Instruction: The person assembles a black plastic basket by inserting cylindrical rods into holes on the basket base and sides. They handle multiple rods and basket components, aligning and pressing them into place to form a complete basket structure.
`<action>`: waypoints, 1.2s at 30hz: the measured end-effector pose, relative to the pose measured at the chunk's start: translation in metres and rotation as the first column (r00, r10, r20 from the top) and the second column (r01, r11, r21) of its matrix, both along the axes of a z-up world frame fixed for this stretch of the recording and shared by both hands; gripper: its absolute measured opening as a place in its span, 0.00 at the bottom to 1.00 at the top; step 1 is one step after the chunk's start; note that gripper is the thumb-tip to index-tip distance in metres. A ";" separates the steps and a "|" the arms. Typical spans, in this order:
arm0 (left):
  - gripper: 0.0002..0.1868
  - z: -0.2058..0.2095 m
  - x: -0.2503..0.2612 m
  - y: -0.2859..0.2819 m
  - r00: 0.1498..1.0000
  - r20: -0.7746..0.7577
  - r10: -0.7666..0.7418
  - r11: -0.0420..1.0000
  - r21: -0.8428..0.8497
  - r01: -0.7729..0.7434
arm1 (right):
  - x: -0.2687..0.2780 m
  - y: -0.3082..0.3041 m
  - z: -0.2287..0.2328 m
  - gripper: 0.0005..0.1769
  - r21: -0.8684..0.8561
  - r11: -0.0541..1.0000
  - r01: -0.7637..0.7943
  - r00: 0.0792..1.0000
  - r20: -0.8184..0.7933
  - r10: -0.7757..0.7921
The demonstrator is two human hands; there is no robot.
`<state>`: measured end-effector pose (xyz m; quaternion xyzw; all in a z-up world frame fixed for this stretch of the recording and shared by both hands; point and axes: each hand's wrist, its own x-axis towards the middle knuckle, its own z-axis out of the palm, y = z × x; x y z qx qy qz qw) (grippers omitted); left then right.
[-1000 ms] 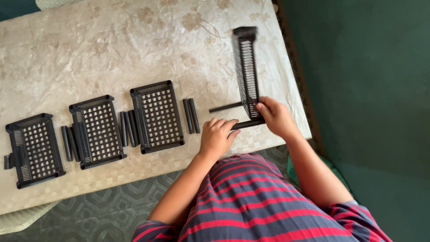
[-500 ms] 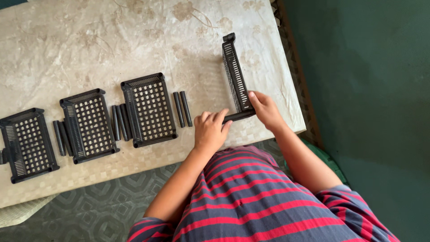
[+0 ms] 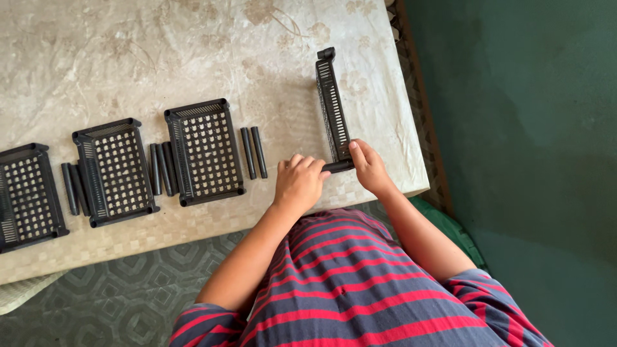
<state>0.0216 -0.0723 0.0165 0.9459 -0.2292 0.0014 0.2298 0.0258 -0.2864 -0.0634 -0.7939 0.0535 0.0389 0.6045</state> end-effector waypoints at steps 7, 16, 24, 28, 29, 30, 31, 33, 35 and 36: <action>0.18 0.006 -0.006 -0.007 0.996 0.085 0.040 0.999 -0.019 -0.039 | 0.006 -0.003 -0.003 0.20 0.025 0.999 -0.021 1.000 0.005 0.021; 0.08 -0.024 -0.007 -0.003 0.999 -0.024 -0.020 0.998 -0.065 0.019 | 0.009 -0.007 0.008 0.20 0.034 0.999 -0.030 0.999 -0.029 0.031; 0.13 -0.074 -0.003 0.038 0.914 -0.200 0.354 0.887 -0.240 -0.396 | 0.012 -0.017 0.012 0.20 0.015 0.999 -0.051 0.998 -0.026 0.051; 0.16 -0.107 0.024 0.050 0.780 -0.233 0.581 0.790 -0.069 -0.609 | 0.011 -0.010 0.021 0.16 0.017 1.000 0.008 1.000 -0.007 -0.008; 0.17 -0.114 0.034 0.050 0.759 -0.208 0.617 0.775 -0.003 -0.632 | 0.010 -0.008 0.026 0.17 0.014 1.000 0.023 0.999 0.031 -0.024; 0.18 -0.122 0.044 0.049 0.744 -0.188 0.641 0.763 0.061 -0.643 | 0.008 -0.005 0.030 0.19 0.011 0.999 0.039 0.997 0.069 -0.039; 0.18 -0.129 0.053 0.047 0.731 -0.166 0.662 0.750 0.124 -0.650 | 0.005 -0.004 0.035 0.19 -0.083 0.996 0.036 0.991 0.132 -0.024; 0.20 -0.141 0.062 0.050 0.751 -0.083 0.655 0.749 0.200 -0.631 | -0.005 -0.002 0.040 0.20 -0.270 0.962 0.050 0.969 0.245 0.019; 0.22 -0.150 0.069 0.054 0.808 0.036 0.588 0.783 0.228 -0.579 | -0.012 0.002 0.037 0.23 -0.270 0.960 0.078 0.981 0.193 -0.025; 0.21 -0.152 0.072 0.056 0.808 0.043 0.588 0.781 0.229 -0.581 | -0.015 0.001 0.032 0.25 -0.271 0.958 0.094 0.984 0.169 -0.049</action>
